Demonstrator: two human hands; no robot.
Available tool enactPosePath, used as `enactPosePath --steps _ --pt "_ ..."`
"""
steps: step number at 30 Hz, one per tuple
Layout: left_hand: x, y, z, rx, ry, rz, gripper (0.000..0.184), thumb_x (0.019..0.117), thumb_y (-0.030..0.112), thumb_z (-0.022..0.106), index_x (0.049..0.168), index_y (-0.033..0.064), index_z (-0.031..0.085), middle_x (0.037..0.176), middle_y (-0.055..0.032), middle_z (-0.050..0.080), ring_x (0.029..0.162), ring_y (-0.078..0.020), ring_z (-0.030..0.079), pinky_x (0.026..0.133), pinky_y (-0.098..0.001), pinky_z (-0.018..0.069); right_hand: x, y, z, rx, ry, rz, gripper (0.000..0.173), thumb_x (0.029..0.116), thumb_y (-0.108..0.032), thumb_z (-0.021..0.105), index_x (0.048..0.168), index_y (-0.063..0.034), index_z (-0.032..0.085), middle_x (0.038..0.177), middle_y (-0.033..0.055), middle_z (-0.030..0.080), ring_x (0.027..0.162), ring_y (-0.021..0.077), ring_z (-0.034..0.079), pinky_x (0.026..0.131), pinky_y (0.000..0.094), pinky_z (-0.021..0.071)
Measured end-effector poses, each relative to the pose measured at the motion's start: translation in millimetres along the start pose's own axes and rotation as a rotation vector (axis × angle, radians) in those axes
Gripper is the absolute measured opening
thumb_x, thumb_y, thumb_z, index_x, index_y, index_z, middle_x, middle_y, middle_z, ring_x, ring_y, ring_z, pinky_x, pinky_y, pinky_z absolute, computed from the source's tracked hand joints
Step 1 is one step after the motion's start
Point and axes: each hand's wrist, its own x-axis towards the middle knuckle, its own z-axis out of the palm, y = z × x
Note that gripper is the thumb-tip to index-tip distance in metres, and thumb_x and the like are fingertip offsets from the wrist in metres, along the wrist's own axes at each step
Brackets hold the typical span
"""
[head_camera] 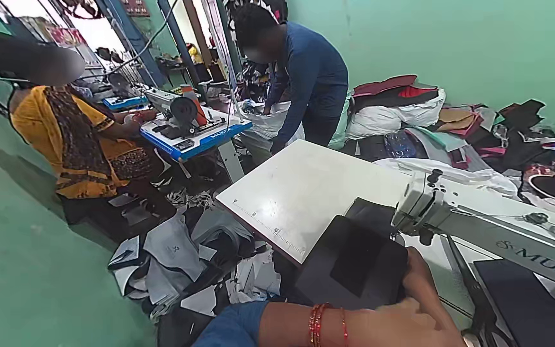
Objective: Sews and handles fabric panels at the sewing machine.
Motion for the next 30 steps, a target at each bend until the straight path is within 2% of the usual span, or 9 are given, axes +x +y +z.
enactPosePath --steps 2,10,12,14,19,23,25,28,30 --pt "-16.1 -23.0 7.6 -0.066 -0.139 -0.066 0.034 0.0939 0.018 0.073 0.124 0.0024 0.071 0.116 -0.0225 0.07 0.112 -0.0421 0.065 0.097 -0.061 0.0456 -4.4 -6.3 -0.7 -0.018 0.029 -0.017 0.032 0.0937 0.002 0.064 0.125 0.0065 0.067 0.119 0.03 0.064 0.114 0.042 0.061 0.1 0.0574 0.047" --pt "-37.5 -53.4 -2.7 -0.125 -0.002 -0.109 0.034 0.1003 0.021 0.065 0.13 0.0054 0.069 0.117 -0.0215 0.07 0.113 -0.0408 0.065 0.098 -0.0616 0.0454 -12.2 -0.9 1.9 -0.091 0.008 0.003 0.067 0.0867 0.006 0.066 0.151 -0.0007 0.047 0.142 0.0329 0.051 0.132 0.0459 0.052 0.11 0.06 0.041" --pt "-34.8 -54.1 -2.0 -0.096 0.046 -0.11 0.034 0.0997 0.021 0.066 0.13 0.0053 0.069 0.117 -0.0209 0.07 0.111 -0.0402 0.066 0.095 -0.0611 0.0473 -25.8 -14.8 -4.0 -0.159 0.019 0.013 0.069 0.0814 0.014 0.064 0.148 0.0035 0.049 0.137 0.0359 0.052 0.125 0.0492 0.055 0.104 0.0625 0.0451" --pt "-34.5 -52.4 -3.3 -0.059 0.083 -0.144 0.035 0.0988 0.024 0.067 0.129 0.006 0.07 0.115 -0.0195 0.071 0.109 -0.0387 0.067 0.093 -0.0598 0.0496 -48.7 -10.2 -6.8 -0.162 0.094 -0.057 0.054 0.0828 0.009 0.064 0.137 0.0103 0.057 0.123 0.0361 0.06 0.111 0.0488 0.062 0.094 0.0625 0.0503" --pt "-41.4 -62.0 -23.1 -0.037 0.066 -0.462 0.038 0.1025 0.032 0.061 0.127 0.0048 0.071 0.121 -0.0206 0.07 0.116 -0.0399 0.066 0.098 -0.0605 0.0493 -124.5 5.6 -9.6 0.066 0.135 -0.08 0.035 0.0968 -0.013 0.058 0.127 0.0029 0.067 0.105 0.0183 0.069 0.081 0.0192 0.067 0.071 0.0323 0.0571" --pt "-41.6 -74.5 -20.1 0.009 0.247 -0.443 0.029 0.1014 0.028 0.062 0.103 0.003 0.077 0.1 -0.0162 0.073 0.097 -0.0341 0.07 0.086 -0.0551 0.0556 -172.7 0.5 -20.6 0.296 -0.036 0.067 0.026 0.101 -0.015 0.058 0.116 0.0006 0.071 0.097 0.0058 0.073 0.066 -0.001 0.062 0.062 0.0146 0.0536" --pt "-31.6 -75.5 -8.9 0.063 0.311 -0.279 0.022 0.0995 0.024 0.064 0.099 0.0063 0.077 0.101 -0.01 0.072 0.097 -0.0294 0.069 0.083 -0.0501 0.0563 -184.6 -0.8 -26.6 0.283 -0.158 0.128 0.025 0.1027 -0.017 0.057 0.115 -0.0004 0.071 0.091 0.0034 0.072 0.065 -0.0005 0.063 0.063 0.0161 0.054" --pt "-6.6 -74.3 13.0 0.135 0.184 -0.08 0.024 0.0999 0.023 0.062 0.117 0.0124 0.075 0.133 -0.0063 0.067 0.125 -0.0353 0.057 0.096 -0.0572 0.0468 -187.3 -1.2 -29.8 0.183 -0.327 0.207 0.028 0.1052 -0.022 0.055 0.117 -0.0019 0.07 0.093 0.0072 0.072 0.072 0.0091 0.067 0.071 0.0271 0.0571" --pt "5.6 -74.7 28.3 0.233 0.061 -0.052 0.025 0.101 0.026 0.061 0.119 0.0142 0.075 0.137 -0.0076 0.066 0.135 -0.0395 0.05 0.103 -0.0614 0.0391 -186.8 0.0 -23.2 0.15 -0.373 0.257 0.032 0.1056 -0.025 0.055 0.124 -0.001 0.067 0.102 0.0131 0.072 0.086 0.019 0.07 0.083 0.0379 0.0571"
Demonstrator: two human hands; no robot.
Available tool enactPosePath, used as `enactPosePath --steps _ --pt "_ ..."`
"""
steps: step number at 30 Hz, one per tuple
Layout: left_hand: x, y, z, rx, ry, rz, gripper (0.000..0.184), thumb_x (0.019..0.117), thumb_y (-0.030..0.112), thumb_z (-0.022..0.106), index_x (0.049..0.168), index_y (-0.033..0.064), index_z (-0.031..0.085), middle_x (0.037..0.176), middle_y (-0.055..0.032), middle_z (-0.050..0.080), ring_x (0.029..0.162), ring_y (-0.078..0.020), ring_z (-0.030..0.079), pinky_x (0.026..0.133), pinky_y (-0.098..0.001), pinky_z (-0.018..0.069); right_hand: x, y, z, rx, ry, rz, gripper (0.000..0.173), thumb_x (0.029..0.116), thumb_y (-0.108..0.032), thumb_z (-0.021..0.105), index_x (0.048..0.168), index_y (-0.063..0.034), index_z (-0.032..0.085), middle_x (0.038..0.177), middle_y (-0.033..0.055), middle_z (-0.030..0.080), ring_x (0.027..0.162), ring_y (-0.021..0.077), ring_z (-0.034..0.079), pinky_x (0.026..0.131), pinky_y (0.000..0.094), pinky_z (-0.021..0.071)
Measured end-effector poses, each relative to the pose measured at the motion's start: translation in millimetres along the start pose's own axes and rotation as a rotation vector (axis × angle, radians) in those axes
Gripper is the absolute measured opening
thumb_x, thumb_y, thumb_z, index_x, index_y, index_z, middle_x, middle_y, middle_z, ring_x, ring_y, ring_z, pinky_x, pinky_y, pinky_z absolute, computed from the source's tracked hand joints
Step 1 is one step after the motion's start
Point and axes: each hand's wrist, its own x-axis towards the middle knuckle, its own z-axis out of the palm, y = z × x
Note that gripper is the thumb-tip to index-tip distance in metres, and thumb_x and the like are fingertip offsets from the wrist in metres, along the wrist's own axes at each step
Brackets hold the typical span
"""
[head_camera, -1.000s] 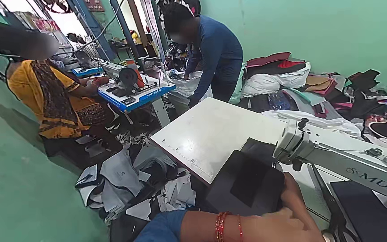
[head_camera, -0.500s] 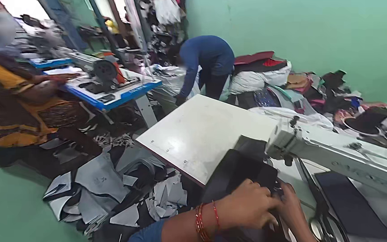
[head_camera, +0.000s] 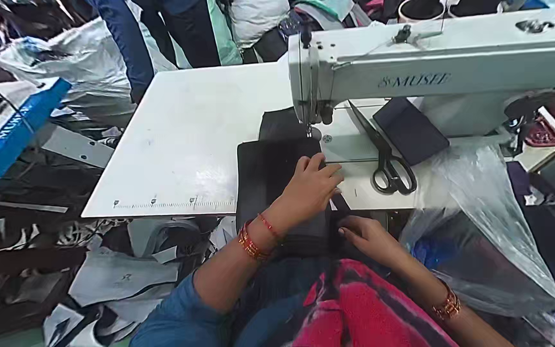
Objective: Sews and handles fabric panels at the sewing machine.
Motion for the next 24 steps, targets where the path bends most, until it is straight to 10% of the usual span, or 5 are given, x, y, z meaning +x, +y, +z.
enactPosePath --steps 6,15,24 --pt "1.0 -9.1 15.5 0.158 0.007 0.048 0.028 0.0993 0.032 0.062 0.09 0.0093 0.075 0.105 -0.0087 0.073 0.133 -0.0378 0.052 0.114 -0.0649 0.0266 15.9 20.9 28.7 0.362 0.045 -0.082 0.038 0.1038 -0.019 0.056 0.135 0.0028 0.06 0.132 0.0139 0.065 0.119 0.0074 0.062 0.104 0.0231 0.0477" --pt "-4.0 -17.7 -5.4 0.125 0.087 0.156 0.037 0.095 0.04 0.058 0.073 0.0118 0.067 0.085 -0.0066 0.067 0.121 -0.0361 0.057 0.112 -0.0626 0.0248 28.4 26.3 59.6 0.645 0.1 -0.221 0.006 0.0983 -0.008 0.062 0.098 -0.0031 0.066 0.088 -0.0057 0.065 0.082 -0.0055 0.061 0.078 0.0137 0.0509" --pt "-26.0 -39.0 -56.4 0.164 0.002 0.232 0.034 0.0901 0.033 0.066 0.066 0.0081 0.066 0.077 -0.0068 0.067 0.098 -0.0282 0.069 0.117 -0.0613 0.0317 20.1 23.7 57.0 0.343 0.135 -0.227 0.025 0.1025 -0.024 0.057 0.107 -0.0016 0.068 0.092 0.0041 0.065 0.083 0.0033 0.06 0.079 0.0211 0.0488"
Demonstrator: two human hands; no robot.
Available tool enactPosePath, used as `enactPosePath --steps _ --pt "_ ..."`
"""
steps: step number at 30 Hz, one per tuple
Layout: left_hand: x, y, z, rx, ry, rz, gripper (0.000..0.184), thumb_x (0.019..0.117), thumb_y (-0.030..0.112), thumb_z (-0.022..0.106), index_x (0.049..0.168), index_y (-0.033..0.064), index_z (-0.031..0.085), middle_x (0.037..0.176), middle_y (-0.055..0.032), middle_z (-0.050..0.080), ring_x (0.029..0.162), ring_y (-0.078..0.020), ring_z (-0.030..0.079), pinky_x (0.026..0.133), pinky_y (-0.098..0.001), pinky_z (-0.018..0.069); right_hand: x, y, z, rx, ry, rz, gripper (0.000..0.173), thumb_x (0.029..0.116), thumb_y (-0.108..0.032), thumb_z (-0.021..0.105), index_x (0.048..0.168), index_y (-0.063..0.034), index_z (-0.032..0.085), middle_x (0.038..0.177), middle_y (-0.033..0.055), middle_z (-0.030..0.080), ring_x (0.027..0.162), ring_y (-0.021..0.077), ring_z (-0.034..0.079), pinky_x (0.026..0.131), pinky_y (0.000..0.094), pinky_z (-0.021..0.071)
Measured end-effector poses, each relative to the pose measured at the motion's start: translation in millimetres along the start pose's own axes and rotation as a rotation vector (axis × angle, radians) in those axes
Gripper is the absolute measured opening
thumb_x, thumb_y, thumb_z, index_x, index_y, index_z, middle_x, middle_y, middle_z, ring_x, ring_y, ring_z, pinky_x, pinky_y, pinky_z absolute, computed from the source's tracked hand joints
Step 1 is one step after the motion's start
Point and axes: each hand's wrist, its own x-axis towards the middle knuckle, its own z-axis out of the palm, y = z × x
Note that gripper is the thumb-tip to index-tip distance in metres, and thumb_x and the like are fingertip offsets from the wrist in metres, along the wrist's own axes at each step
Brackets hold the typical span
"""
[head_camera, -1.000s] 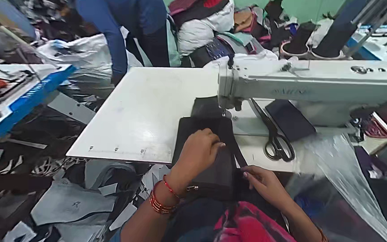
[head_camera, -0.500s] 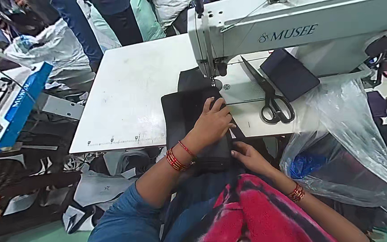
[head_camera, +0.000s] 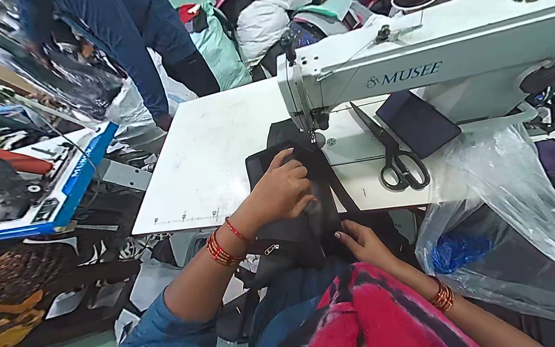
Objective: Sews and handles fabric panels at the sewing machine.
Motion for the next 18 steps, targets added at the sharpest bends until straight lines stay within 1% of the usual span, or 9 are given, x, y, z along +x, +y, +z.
enactPosePath --steps 2,3,5,7,8,11,14,16,18 --pt "-9.3 -5.5 -8.0 0.02 -0.095 -0.032 0.022 0.0826 0.028 0.075 0.074 0.0085 0.07 0.085 -0.0074 0.069 0.104 -0.0285 0.069 0.118 -0.0656 0.0282 -1.2 -2.9 -0.2 -0.054 0.004 -0.024 0.028 0.1024 -0.026 0.057 0.107 -0.001 0.068 0.093 0.0075 0.066 0.085 0.0079 0.061 0.079 0.0247 0.0498" --pt "-13.7 -7.0 -9.9 0.031 -0.145 -0.06 0.017 0.0781 0.024 0.081 0.081 0.0091 0.072 0.092 -0.008 0.07 0.111 -0.0299 0.067 0.118 -0.069 0.0268 -1.9 -4.1 0.0 -0.071 0.005 -0.042 0.029 0.1028 -0.026 0.056 0.108 -0.0006 0.068 0.094 0.0086 0.066 0.085 0.009 0.062 0.08 0.0255 0.0502" --pt "-18.9 -7.2 -9.2 0.052 -0.273 -0.155 0.028 0.0763 0.013 0.085 0.102 0.0104 0.075 0.108 -0.0113 0.071 0.124 -0.0343 0.061 0.117 -0.0713 0.0261 -3.0 -7.0 0.7 -0.086 0.0 -0.079 0.03 0.1039 -0.026 0.053 0.11 -0.0003 0.067 0.091 0.0095 0.066 0.082 0.0104 0.062 0.077 0.0267 0.0505" --pt "-13.7 1.3 -8.6 0.088 -0.473 -0.279 0.036 0.0845 0.006 0.078 0.12 0.0092 0.071 0.124 -0.0162 0.066 0.133 -0.0373 0.053 0.117 -0.0653 0.0274 -3.3 -9.5 2.3 -0.086 -0.026 -0.084 0.029 0.1053 -0.024 0.05 0.113 -0.0007 0.065 0.085 0.0083 0.065 0.075 0.0105 0.061 0.072 0.0276 0.0505" --pt "-5.9 9.3 -9.1 0.117 -0.577 -0.333 0.035 0.0887 0.002 0.07 0.124 0.0058 0.068 0.129 -0.0188 0.063 0.135 -0.0381 0.051 0.116 -0.0613 0.0291 -2.7 -9.8 3.4 -0.09 -0.042 -0.08 0.029 0.1057 -0.025 0.049 0.114 -0.0006 0.063 0.083 0.0083 0.064 0.073 0.0115 0.06 0.07 0.0289 0.0503" --pt "30.3 42.5 -10.7 0.226 -0.817 -0.388 0.034 0.0945 -0.012 0.048 0.126 -0.011 0.06 0.137 -0.0274 0.056 0.132 -0.0405 0.051 0.113 -0.053 0.0348 -1.0 -12.7 3.6 -0.138 -0.09 -0.039 0.031 0.106 -0.026 0.048 0.116 -0.0005 0.061 0.082 0.0101 0.062 0.072 0.0174 0.06 0.069 0.0357 0.0502" --pt "68.6 66.8 -0.9 0.208 -0.931 -0.364 0.034 0.0968 -0.014 0.042 0.128 -0.0171 0.054 0.142 -0.0306 0.049 0.135 -0.0435 0.048 0.109 -0.0528 0.0409 -0.4 -18.3 2.1 -0.176 -0.095 -0.044 0.029 0.1053 -0.026 0.05 0.11 0.0007 0.061 0.077 0.0107 0.059 0.068 0.02 0.057 0.066 0.038 0.0483" --pt "91.8 79.9 10.4 0.135 -0.978 -0.52 0.038 0.1003 -0.011 0.04 0.138 -0.02 0.043 0.147 -0.0343 0.042 0.135 -0.0472 0.048 0.104 -0.0535 0.0478 -0.3 -24.8 -0.1 -0.186 -0.108 -0.031 0.029 0.1053 -0.025 0.05 0.11 0.0015 0.061 0.075 0.0104 0.057 0.066 0.0199 0.055 0.065 0.0373 0.0474" --pt "108.0 83.2 19.9 0.088 -1.005 -0.731 0.048 0.1023 -0.01 0.039 0.147 -0.0226 0.026 0.152 -0.0404 0.032 0.136 -0.0536 0.046 0.099 -0.0564 0.0517 -1.1 -31.3 -3.2 -0.149 -0.121 0.007 0.028 0.105 -0.024 0.051 0.11 0.0019 0.061 0.077 0.0105 0.058 0.067 0.0191 0.055 0.066 0.037 0.0471"
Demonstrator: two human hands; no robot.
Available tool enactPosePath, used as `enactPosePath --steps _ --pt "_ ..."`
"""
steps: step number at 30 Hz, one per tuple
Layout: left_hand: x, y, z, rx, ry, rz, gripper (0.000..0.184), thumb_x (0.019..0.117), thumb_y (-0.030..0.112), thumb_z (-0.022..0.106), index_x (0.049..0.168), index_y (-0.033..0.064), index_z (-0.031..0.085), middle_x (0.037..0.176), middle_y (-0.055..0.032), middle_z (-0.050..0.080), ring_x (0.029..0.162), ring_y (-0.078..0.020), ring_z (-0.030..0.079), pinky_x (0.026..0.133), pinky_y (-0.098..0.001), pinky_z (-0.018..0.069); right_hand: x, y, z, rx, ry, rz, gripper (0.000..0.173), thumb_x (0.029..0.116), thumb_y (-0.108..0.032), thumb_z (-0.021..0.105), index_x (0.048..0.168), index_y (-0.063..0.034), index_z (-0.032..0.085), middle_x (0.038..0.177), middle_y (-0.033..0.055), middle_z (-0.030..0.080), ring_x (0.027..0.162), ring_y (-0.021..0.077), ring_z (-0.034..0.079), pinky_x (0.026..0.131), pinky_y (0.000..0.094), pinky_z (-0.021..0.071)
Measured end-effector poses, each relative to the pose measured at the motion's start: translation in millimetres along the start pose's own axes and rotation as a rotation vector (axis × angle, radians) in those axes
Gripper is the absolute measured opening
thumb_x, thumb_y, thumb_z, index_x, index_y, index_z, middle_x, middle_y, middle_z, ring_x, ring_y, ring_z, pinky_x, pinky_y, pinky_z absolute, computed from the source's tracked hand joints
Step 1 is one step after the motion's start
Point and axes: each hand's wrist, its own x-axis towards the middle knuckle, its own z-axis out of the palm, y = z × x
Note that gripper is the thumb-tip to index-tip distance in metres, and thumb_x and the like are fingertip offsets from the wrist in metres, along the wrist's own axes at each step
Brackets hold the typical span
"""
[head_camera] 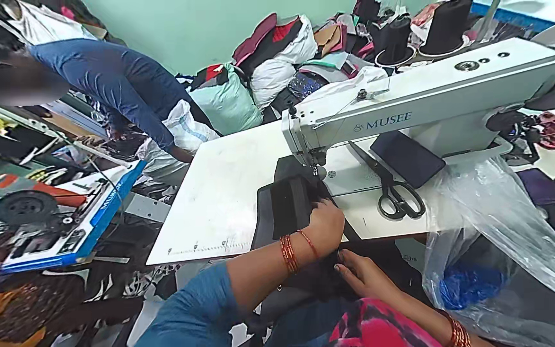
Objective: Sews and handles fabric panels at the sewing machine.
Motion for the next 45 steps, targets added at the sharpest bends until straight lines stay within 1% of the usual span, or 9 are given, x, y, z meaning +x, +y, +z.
enactPosePath --steps 5,9,12,17,20,27,30,36,45 --pt "19.4 -18.9 10.2 0.003 0.086 0.004 0.041 0.0996 -0.001 0.049 0.137 -0.0184 0.047 0.153 -0.0327 0.038 0.142 -0.0474 0.041 0.103 -0.0567 0.0468 -1.2 3.1 -3.0 0.108 -0.001 0.046 0.023 0.1037 -0.023 0.054 0.106 -0.0009 0.061 0.078 0.0076 0.059 0.069 0.015 0.057 0.067 0.034 0.0476" --pt "30.8 -53.6 40.7 -0.025 0.223 0.093 0.053 0.1109 0.018 0.031 0.159 -0.0039 0.028 0.166 -0.0203 0.028 0.149 -0.0413 0.033 0.116 -0.0546 0.0337 0.4 15.7 -0.4 0.22 0.002 0.043 0.019 0.1027 -0.021 0.056 0.104 -0.0024 0.06 0.075 0.0022 0.057 0.066 0.007 0.053 0.064 0.0254 0.0458" --pt "33.7 -66.5 60.8 -0.168 0.362 0.145 0.051 0.1123 0.024 0.032 0.159 0.0041 0.034 0.16 -0.0182 0.04 0.146 -0.0398 0.039 0.116 -0.0544 0.0341 0.3 13.3 0.5 0.251 0.002 0.055 0.016 0.1022 -0.019 0.057 0.104 -0.0034 0.059 0.073 -0.0006 0.056 0.063 0.0034 0.052 0.062 0.0217 0.0445" --pt "24.3 -64.2 47.9 -0.37 0.291 0.135 0.063 0.1106 0.047 0.03 0.155 0.0049 0.044 0.159 -0.0217 0.04 0.149 -0.044 0.032 0.119 -0.0593 0.0281 5.7 -23.8 -8.7 0.012 -0.019 0.002 0.022 0.1007 -0.021 0.054 0.1 -0.0001 0.061 0.065 0.0013 0.046 0.059 0.0115 0.045 0.058 0.03 0.0393" --pt "22.3 -60.2 37.6 -0.475 0.192 0.126 0.083 0.1028 0.063 0.04 0.153 -0.003 0.042 0.156 -0.0271 0.039 0.144 -0.0441 0.039 0.114 -0.0605 0.0371 11.8 -46.8 -15.7 -0.106 -0.076 0.027 0.023 0.1011 -0.02 0.052 0.1 0.0017 0.061 0.067 0.0067 0.048 0.063 0.02 0.05 0.062 0.0395 0.0429" --pt "24.8 -61.8 46.9 -0.672 0.183 0.204 0.057 0.0973 0.014 0.053 0.15 -0.0065 0.045 0.138 -0.0267 0.054 0.129 -0.0364 0.056 0.108 -0.0498 0.0455 17.8 -52.0 -29.7 -0.227 -0.156 0.068 0.031 0.1072 -0.027 0.051 0.108 0.0008 0.064 0.081 0.0131 0.061 0.076 0.0263 0.061 0.073 0.0463 0.0492" --pt "25.2 -65.3 50.3 -0.688 0.194 0.234 0.055 0.0978 0.013 0.052 0.149 -0.0064 0.046 0.136 -0.0265 0.057 0.128 -0.036 0.056 0.108 -0.0491 0.0446 26.6 -43.2 -34.4 -0.533 0.138 -0.077 0.027 0.1053 -0.016 0.051 0.113 -0.0042 0.074 0.101 0.017 0.071 0.097 0.0348 0.069 0.085 0.0513 0.0559" --pt "27.2 -68.7 58.5 -0.759 0.255 0.273 0.056 0.0969 0.012 0.053 0.15 -0.0039 0.047 0.135 -0.0255 0.058 0.127 -0.0344 0.058 0.109 -0.0477 0.0453 51.4 -7.8 -63.7 -0.757 0.488 -0.113 0.023 0.0967 -0.018 0.067 0.115 -0.0102 0.078 0.102 0.0248 0.069 0.099 0.0491 0.063 0.084 0.0648 0.0498" --pt "29.5 -69.3 65.1 -0.817 0.3 0.305 0.053 0.0975 0.014 0.052 0.149 -0.0015 0.05 0.133 -0.0236 0.06 0.125 -0.0342 0.059 0.108 -0.0478 0.0462 21.8 -14.4 -101.3 -0.49 0.449 -0.033 0.022 0.0993 -0.015 0.062 0.112 -0.0061 0.077 0.109 0.0176 0.069 0.103 0.03 0.064 0.092 0.043 0.053"
